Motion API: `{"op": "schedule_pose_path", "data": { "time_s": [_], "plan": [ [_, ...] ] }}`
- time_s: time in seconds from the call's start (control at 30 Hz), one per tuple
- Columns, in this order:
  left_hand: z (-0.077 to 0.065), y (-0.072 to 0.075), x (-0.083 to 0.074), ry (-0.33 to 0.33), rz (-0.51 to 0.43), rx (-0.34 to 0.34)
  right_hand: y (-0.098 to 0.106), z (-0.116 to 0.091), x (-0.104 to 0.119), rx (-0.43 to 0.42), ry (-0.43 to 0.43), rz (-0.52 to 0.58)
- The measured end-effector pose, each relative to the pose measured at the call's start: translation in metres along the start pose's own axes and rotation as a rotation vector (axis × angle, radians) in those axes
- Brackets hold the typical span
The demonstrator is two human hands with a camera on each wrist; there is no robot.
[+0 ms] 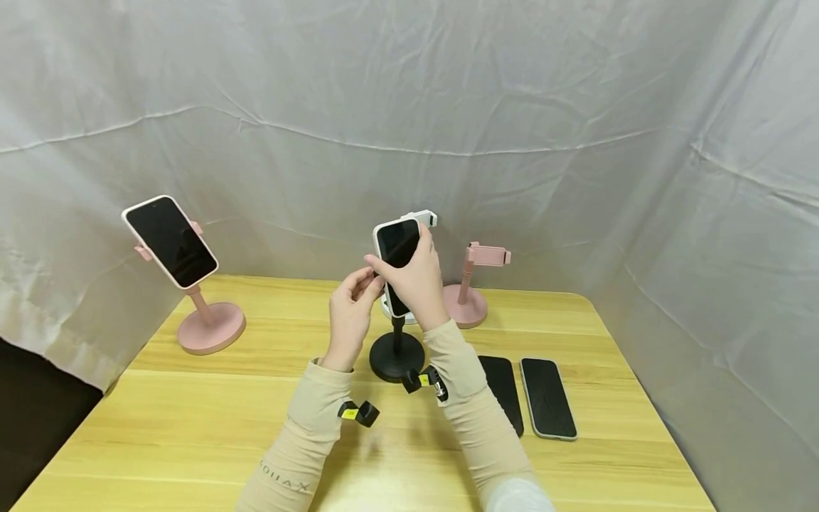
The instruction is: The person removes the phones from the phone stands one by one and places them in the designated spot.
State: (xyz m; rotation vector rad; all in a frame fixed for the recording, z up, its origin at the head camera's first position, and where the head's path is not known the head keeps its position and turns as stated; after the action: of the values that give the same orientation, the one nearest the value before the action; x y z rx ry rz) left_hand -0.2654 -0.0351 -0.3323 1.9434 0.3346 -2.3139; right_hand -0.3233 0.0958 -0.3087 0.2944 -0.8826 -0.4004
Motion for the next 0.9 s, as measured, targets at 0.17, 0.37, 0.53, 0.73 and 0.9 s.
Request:
{"op": "schedule_pose_path", "data": {
  "time_s": [0.17,0.37,0.53,0.73,0.9],
  "plan": [
    [-0.001,0.000,0.001,0.021,-0.012,0.020,-0.003,-0.001,-0.001,-0.011,-0.022,-0.038],
    [-0.002,-0.002,0.002,0.015,0.008,0.026,-0.004,-0.001,-0.001,-0.007,-0.039,-0.026],
    [0.006,-0.003,0.013,-0.029,0.079,-0.023,-0.003,-0.001,0.000,-0.015,-0.019,-0.046],
    [0.013,-0.001,0.027,-0.070,0.107,-0.043,-0.004,-0.002,0.001,-0.023,0.018,-0.068],
    [0.012,0.001,0.028,-0.099,0.132,-0.037,-0.005,-0.003,-0.001,-0.026,0.030,-0.071]
  ]
}}
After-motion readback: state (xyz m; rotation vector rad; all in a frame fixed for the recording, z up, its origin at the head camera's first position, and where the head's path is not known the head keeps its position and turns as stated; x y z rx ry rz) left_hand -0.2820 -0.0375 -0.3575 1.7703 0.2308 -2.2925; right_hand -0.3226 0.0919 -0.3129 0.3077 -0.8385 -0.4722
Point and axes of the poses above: each hand's wrist, its own z-axis towards the middle knuckle, its own y-axis out of the back of the hand, x = y × z, the point moved 5 cm from there along z, towards the middle knuckle, and after that the axes turned 14 degrees about y, right-handed, at the moved point
